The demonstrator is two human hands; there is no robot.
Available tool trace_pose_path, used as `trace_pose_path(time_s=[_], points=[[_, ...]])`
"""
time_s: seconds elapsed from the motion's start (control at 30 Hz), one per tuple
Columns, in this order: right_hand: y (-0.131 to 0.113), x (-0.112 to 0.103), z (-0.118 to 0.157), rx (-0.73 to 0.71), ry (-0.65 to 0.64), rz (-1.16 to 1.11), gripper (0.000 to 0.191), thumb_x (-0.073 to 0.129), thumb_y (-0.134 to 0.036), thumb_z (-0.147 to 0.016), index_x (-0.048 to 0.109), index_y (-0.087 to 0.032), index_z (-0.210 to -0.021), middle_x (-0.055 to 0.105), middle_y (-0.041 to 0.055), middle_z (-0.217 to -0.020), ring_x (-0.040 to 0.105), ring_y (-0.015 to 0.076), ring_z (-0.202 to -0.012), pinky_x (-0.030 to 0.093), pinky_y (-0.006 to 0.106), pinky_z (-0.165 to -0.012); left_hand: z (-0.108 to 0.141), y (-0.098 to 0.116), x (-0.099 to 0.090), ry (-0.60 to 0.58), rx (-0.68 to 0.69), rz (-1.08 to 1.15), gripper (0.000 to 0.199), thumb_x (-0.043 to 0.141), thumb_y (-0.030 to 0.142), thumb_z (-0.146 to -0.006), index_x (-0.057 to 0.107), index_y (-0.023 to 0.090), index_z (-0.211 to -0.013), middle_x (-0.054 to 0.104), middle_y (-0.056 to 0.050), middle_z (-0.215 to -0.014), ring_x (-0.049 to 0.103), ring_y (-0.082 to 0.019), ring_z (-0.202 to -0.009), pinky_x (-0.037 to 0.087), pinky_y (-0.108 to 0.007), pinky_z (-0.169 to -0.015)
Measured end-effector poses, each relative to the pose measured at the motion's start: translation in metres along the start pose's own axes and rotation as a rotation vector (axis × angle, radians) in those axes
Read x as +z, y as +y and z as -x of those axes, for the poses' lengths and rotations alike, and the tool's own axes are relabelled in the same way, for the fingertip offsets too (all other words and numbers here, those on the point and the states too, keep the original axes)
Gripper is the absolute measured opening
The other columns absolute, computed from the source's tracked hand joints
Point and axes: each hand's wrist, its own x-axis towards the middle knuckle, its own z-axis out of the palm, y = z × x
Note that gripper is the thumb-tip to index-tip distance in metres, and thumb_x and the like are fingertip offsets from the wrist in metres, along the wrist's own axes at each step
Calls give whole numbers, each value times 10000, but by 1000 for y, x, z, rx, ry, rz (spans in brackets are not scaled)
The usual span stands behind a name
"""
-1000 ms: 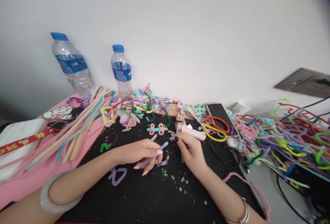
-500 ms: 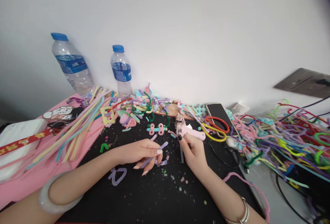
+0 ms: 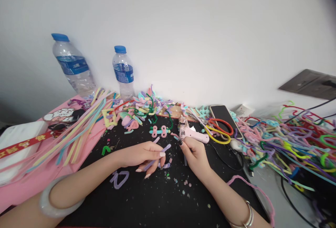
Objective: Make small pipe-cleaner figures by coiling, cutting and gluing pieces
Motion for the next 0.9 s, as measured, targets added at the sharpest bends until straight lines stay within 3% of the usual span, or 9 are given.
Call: trace_pose_path(time_s=[0.27, 0.53, 0.73, 0.9], points=[[-3, 1, -1, 56, 9, -38, 96, 452, -197, -880, 486, -190, -790, 473, -12, -695, 410, 119, -581, 327, 245, -533, 0, -1, -1, -11, 4, -4, 331, 431, 416, -916, 550, 130, -799, 578, 21, -463, 348, -46, -276, 224, -150, -299], [-5, -1, -2, -17, -3, -7, 338, 414, -211, -910, 386, -199, -574, 419, -16, -584, 432, 129, -570, 341, 257, -541, 0, 0, -1, -9, 2, -3, 338, 436, 425, -911, 552, 129, -796, 576, 23, -459, 340, -47, -271, 214, -159, -298], [-6, -2, -3, -39, 3, -50, 204, 429, -167, -905, 607, -188, -807, 630, 60, -856, 593, 174, -824, 460, 300, -746, 0, -1, -1, -4, 14, -9, 328, 427, 407, -919, 553, 129, -796, 578, 22, -460, 345, -46, -272, 221, -154, -302], [-1, 0, -3, -58, 40, -42, 218, 454, -126, -884, 655, -205, -918, 674, 75, -988, 626, 186, -937, 485, 337, -853, 0, -1, -1, -9, 6, -4, 327, 429, 407, -918, 550, 130, -792, 581, 22, -461, 343, -44, -267, 218, -153, -299]])
